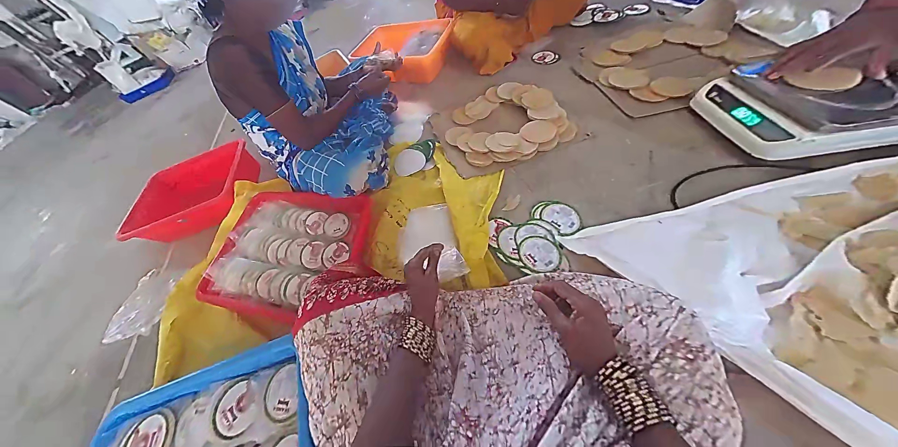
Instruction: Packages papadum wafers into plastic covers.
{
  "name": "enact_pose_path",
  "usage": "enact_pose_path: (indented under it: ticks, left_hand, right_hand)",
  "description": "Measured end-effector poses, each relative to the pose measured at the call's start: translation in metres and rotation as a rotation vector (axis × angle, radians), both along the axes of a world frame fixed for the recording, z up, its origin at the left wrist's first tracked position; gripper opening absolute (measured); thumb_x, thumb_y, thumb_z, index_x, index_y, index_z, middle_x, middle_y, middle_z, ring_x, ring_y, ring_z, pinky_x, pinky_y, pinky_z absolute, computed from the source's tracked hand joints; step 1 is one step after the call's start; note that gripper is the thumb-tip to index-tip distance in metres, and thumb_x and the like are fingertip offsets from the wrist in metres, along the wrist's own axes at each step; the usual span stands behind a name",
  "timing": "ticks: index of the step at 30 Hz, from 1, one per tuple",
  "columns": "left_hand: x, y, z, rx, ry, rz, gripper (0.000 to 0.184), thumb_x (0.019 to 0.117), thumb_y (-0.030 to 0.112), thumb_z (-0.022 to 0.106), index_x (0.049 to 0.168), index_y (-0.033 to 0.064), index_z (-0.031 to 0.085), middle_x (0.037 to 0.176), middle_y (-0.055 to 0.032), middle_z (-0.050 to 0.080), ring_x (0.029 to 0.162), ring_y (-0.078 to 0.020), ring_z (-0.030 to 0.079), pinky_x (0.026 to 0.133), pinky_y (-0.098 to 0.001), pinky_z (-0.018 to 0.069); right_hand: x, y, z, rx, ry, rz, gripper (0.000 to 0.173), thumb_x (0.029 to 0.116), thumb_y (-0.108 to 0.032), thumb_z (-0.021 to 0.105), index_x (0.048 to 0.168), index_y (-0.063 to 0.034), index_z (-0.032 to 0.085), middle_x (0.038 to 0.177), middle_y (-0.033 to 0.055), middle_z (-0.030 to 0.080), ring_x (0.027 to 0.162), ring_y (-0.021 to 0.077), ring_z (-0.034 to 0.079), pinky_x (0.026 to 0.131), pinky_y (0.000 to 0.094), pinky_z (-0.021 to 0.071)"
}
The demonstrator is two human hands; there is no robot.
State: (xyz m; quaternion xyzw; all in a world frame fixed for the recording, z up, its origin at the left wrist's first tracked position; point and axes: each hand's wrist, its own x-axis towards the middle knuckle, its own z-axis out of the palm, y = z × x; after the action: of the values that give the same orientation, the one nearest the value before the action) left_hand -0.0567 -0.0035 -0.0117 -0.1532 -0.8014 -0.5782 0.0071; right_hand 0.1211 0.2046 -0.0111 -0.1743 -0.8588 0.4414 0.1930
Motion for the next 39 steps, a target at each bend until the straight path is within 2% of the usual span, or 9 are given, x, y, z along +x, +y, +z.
enact_pose_path:
  ticks: [2,6,12,17,22,28,33,36,39]
  left_hand:
    - [0.005,-0.007,0.004,-0.110,0.024,-0.077,0.021,0.1011,0.008,0.058,0.109,-0.0038,0.074,0.110,-0.0162,0.074,0.106,-0.0220,0.071,0.101,-0.0399,0.0532]
    - [-0.007,0.003,-0.004,-0.656,-0.255,-0.277,0.054,0.0993,0.023,0.066,0.147,0.0018,0.051,0.152,-0.0209,0.049,0.142,-0.0349,0.046,0.119,-0.0513,0.0353]
    - [-0.010,0.030,-0.014,-1.082,-0.223,-0.366,0.029,0.1021,0.012,0.053,0.126,0.0005,0.065,0.133,-0.0211,0.062,0.129,-0.0374,0.056,0.107,-0.0549,0.0454]
    - [0.005,0.007,0.010,-0.691,-0.166,-0.174,0.033,0.1072,0.025,0.052,0.121,0.0033,0.072,0.125,-0.0185,0.069,0.125,-0.0345,0.061,0.111,-0.0535,0.0415]
    - [0.045,-0.011,0.048,0.452,-0.374,0.081,0.020,0.1058,0.004,0.047,0.102,-0.0059,0.064,0.091,-0.0093,0.073,0.087,-0.0152,0.072,0.087,-0.0323,0.0587]
    - [0.087,-0.020,0.105,0.929,-0.749,0.004,0.035,0.1100,0.008,0.036,0.094,0.0047,0.066,0.082,-0.0068,0.076,0.076,-0.0181,0.075,0.075,-0.0330,0.0640]
    - [0.103,-0.012,0.117,0.961,-0.749,-0.015,0.033,0.1095,0.008,0.037,0.096,0.0030,0.067,0.084,-0.0083,0.075,0.076,-0.0181,0.075,0.075,-0.0329,0.0639]
    - [0.106,-0.009,0.116,0.977,-0.748,0.023,0.032,0.1100,0.009,0.036,0.098,0.0023,0.065,0.085,-0.0090,0.075,0.078,-0.0196,0.076,0.076,-0.0340,0.0642]
    - [0.110,-0.007,0.114,0.983,-0.761,0.002,0.033,0.1096,0.008,0.037,0.098,0.0021,0.067,0.086,-0.0092,0.076,0.078,-0.0200,0.076,0.078,-0.0346,0.0640]
  right_hand:
    - [-0.001,0.000,0.003,-0.049,-0.019,0.004,0.031,0.0957,-0.030,0.059,0.104,-0.0044,0.075,0.091,0.0082,0.074,0.073,0.0160,0.068,0.069,0.0389,0.0572]
    - [-0.001,0.000,0.003,-0.038,-0.061,0.020,0.027,0.0965,-0.027,0.061,0.106,-0.0056,0.075,0.095,0.0087,0.075,0.078,0.0189,0.070,0.074,0.0437,0.0578]
    - [0.009,-0.002,0.001,-0.026,-0.052,0.026,0.027,0.0964,-0.026,0.063,0.105,-0.0038,0.075,0.098,0.0105,0.075,0.087,0.0223,0.072,0.082,0.0471,0.0583]
    - [0.011,-0.001,0.001,-0.019,-0.036,0.051,0.031,0.0956,-0.030,0.062,0.104,-0.0033,0.076,0.097,0.0112,0.076,0.085,0.0231,0.073,0.080,0.0484,0.0581]
    - [0.005,-0.007,0.015,-0.259,0.051,0.034,0.031,0.0943,-0.030,0.064,0.111,-0.0055,0.073,0.104,0.0041,0.074,0.082,0.0068,0.069,0.071,0.0258,0.0581]
    - [-0.003,-0.040,0.063,-0.709,0.110,0.222,0.104,0.0767,-0.072,0.070,0.148,-0.0011,0.042,0.138,0.0049,0.061,0.122,0.0142,0.061,0.096,0.0319,0.0546]
    - [0.002,-0.055,0.094,-0.975,0.241,0.370,0.037,0.0895,-0.029,0.075,0.118,-0.0060,0.069,0.107,0.0041,0.075,0.094,0.0148,0.073,0.084,0.0297,0.0608]
    - [0.008,-0.056,0.103,-0.878,0.236,0.396,0.046,0.0912,-0.043,0.073,0.120,-0.0070,0.069,0.112,0.0040,0.073,0.098,0.0151,0.071,0.085,0.0299,0.0596]
    - [0.011,-0.066,0.103,-0.752,0.268,0.239,0.016,0.0913,-0.012,0.069,0.105,-0.0057,0.073,0.097,-0.0004,0.076,0.087,0.0097,0.073,0.079,0.0257,0.0615]
